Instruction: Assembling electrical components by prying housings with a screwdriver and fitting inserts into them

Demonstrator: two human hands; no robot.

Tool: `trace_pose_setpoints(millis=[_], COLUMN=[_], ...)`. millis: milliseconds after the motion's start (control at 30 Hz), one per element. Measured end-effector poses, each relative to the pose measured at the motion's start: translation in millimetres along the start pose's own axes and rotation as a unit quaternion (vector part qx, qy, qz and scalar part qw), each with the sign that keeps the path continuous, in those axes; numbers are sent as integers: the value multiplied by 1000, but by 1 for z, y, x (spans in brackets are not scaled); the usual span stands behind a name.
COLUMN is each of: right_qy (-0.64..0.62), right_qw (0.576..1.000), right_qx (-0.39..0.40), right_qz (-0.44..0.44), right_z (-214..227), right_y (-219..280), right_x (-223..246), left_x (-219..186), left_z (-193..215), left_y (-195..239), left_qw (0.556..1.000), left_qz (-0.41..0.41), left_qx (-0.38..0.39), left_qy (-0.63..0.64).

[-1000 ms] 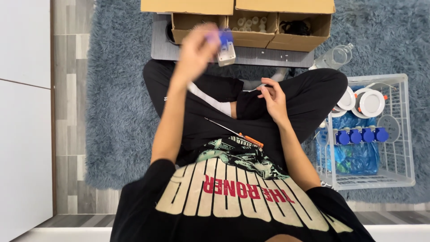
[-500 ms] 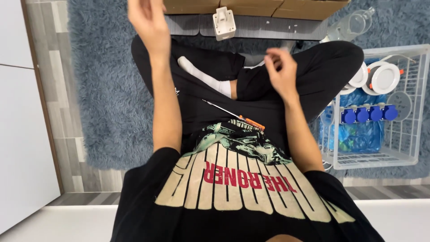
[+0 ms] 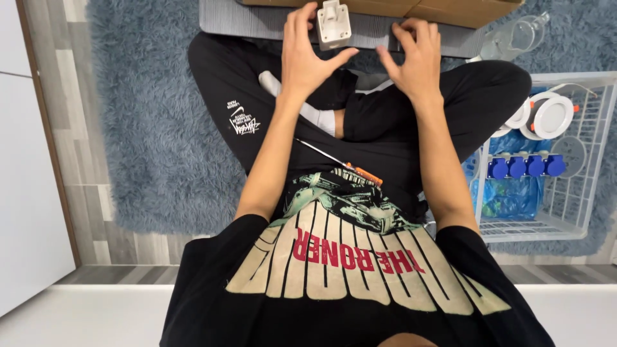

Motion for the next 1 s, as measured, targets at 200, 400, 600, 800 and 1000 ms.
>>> trace_pose_setpoints(millis=[200,400,600,800,1000], right_qy=[-35,-123,-187,-187,-198], right_qw=[999,991,976,976,971], right_qx=[-23,-56,-78,-79,-77], right_qz=[23,-18,-77,-85,-106], right_z=[-2,-4,-2,-2,-5], right_y=[7,13,12,10,12], right_x=[1,-2,-5,-7,-9], left_x=[11,-20,-34,-27,-24], left_z=[-32,-20,-20,-29,-31], left_y=[6,-3,-11,-13,-9], left_qw=[993,999,993,994,992], left_qz=[10,30,28,19,33], left_qx=[-27,-11,24,47,55], left_qy=[-110,1,108,97,112])
Point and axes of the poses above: each hand's wrist, its own y-axis away from the middle knuckle, its own z-axis out of the back of the hand, x = y × z, the point moved 4 cm from there along -y, towards the middle knuckle, and after that the axes turned 9 degrees about -x, right-handed, at the moved point
